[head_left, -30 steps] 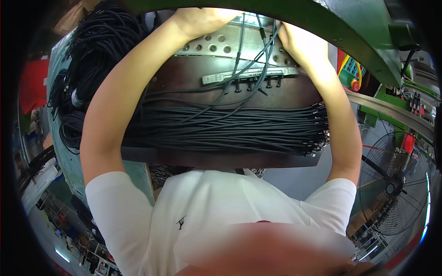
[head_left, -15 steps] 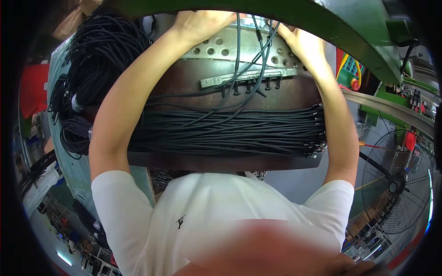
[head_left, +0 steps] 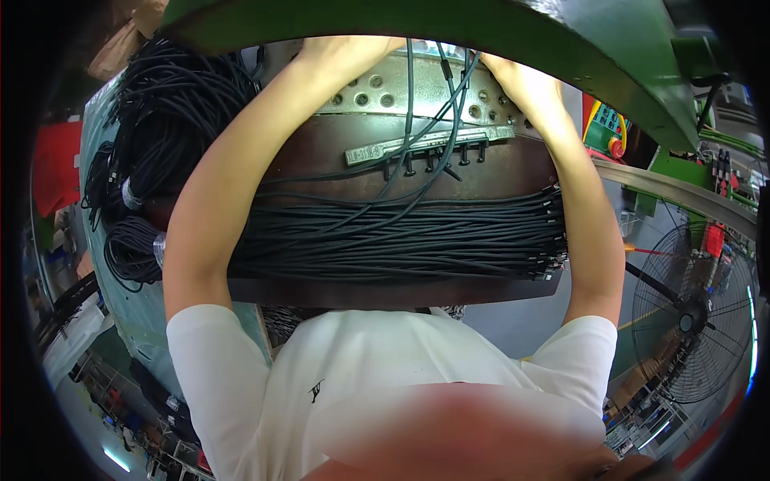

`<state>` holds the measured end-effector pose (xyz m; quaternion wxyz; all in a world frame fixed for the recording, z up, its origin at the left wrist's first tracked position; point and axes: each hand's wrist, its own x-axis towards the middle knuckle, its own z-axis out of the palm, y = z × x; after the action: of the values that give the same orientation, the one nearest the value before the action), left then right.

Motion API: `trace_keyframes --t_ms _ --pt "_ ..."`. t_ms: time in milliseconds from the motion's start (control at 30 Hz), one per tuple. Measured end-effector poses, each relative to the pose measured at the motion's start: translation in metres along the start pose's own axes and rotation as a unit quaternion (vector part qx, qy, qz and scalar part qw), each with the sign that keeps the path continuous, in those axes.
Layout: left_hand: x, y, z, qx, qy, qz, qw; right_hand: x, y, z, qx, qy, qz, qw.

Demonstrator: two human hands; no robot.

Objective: Plugging cable connectors into a testing fixture to verify electrical connectivity in a factory setting.

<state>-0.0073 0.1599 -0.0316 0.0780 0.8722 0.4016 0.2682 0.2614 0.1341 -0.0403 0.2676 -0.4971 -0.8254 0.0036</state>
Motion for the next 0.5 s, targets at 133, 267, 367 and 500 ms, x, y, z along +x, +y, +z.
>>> trace_keyframes --t_ms 133,267,367,500 --pt "0.001 0.002 0.002 0.003 0.008 -0.003 1.000 -0.002 0.003 0.002 -0.053 -0.016 -0.038 0.998" --pt "-0.001 0.005 0.001 0.008 0.012 -0.004 1.000 -0.004 -0.001 0.006 -0.012 0.003 0.005 1.000" --pt "-0.003 0.006 0.002 0.009 0.017 -0.005 1.000 -0.002 -0.001 0.007 -0.066 0.015 -0.052 0.996" --pt "-0.005 0.006 0.004 0.013 0.023 -0.005 1.000 0.005 0.008 0.001 -0.096 -0.069 -0.070 0.991"
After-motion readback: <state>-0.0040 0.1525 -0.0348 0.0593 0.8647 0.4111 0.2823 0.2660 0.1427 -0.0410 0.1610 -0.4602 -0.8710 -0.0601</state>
